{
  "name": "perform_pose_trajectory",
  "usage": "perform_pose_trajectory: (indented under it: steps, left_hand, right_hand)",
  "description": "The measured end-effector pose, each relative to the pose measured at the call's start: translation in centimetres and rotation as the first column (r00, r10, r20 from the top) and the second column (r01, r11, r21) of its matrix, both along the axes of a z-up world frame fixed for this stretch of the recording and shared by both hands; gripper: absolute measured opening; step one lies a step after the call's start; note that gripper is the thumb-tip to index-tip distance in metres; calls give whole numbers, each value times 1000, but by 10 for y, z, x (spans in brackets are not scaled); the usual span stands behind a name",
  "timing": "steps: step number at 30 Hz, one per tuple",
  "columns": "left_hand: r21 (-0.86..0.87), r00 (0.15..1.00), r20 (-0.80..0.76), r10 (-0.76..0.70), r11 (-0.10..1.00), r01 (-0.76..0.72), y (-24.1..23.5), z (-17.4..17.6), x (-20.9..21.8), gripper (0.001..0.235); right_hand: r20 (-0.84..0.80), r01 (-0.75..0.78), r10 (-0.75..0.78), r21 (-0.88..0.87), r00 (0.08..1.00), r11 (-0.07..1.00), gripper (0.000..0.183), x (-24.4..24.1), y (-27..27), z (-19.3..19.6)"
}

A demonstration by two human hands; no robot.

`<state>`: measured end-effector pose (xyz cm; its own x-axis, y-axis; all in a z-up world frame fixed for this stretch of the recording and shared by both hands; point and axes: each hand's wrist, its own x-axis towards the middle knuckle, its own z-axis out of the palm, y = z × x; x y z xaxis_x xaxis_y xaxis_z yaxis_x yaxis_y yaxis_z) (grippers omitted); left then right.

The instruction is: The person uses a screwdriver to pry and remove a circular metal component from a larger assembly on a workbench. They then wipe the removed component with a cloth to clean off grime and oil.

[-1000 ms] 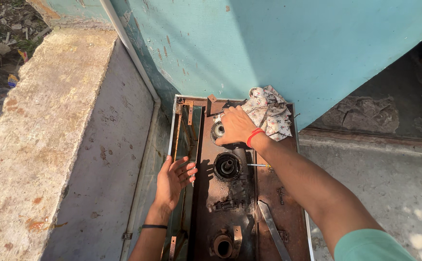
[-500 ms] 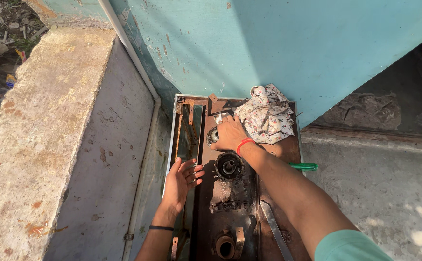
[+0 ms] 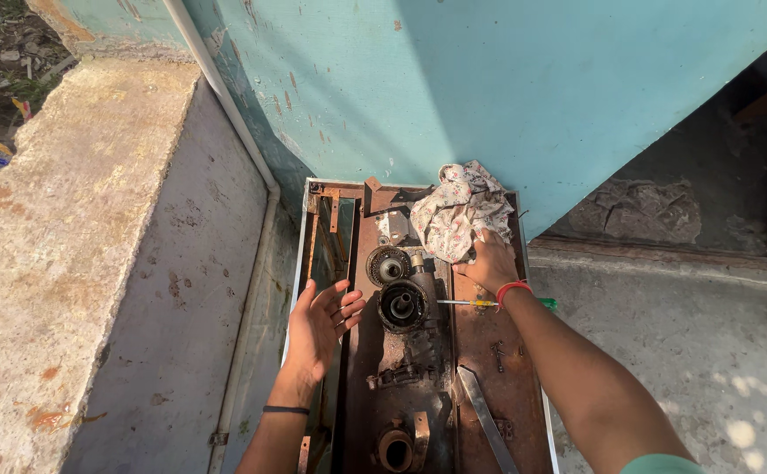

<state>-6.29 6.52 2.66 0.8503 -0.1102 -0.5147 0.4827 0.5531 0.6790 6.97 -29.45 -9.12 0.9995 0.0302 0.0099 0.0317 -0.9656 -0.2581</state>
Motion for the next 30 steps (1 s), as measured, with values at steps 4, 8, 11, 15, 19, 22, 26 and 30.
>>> perform_pose_trajectory:
  steps: [4,8,11,15,19,22,26,30]
  left_hand:
    - [-88,996,84,7,996,1,-10,17,4,80]
    - [-307,996,80,49,951,-22,-15,39,6,83]
    - [-414,993,98,61,910,-15,-19,49,4,84]
    - [-422,990,133,52,906,9,-19,50,9,83]
    - [-327,986,168,4,944,52,-29,51,36,78]
    - [-398,977,201,-78,904,154,-65,62,68,71]
    - [-562,904,384,-188,729,390,-128,90,73,59]
    - [-431,853,385,-351,750,503,-160,121,51,87]
  right_hand:
    - [187,42,-63,115,980,992,88,-8,8,-10]
    - [337,-150,97,134,937,980,109,1,26,6]
    - [81,-84,63,297,995,951,54,10,40,23]
    - [370,85,-350,572,861,816,36,13,53,73]
    - [336,-135,-379,873,862,468,26,-32,61,163]
    - [583,-480,-49,711,811,515,25,-85,78,224]
    - [848,-521,327,-72,416,851,38,-114,93,272]
    - [843,-395,178,45,508,918,36,-113,68,263]
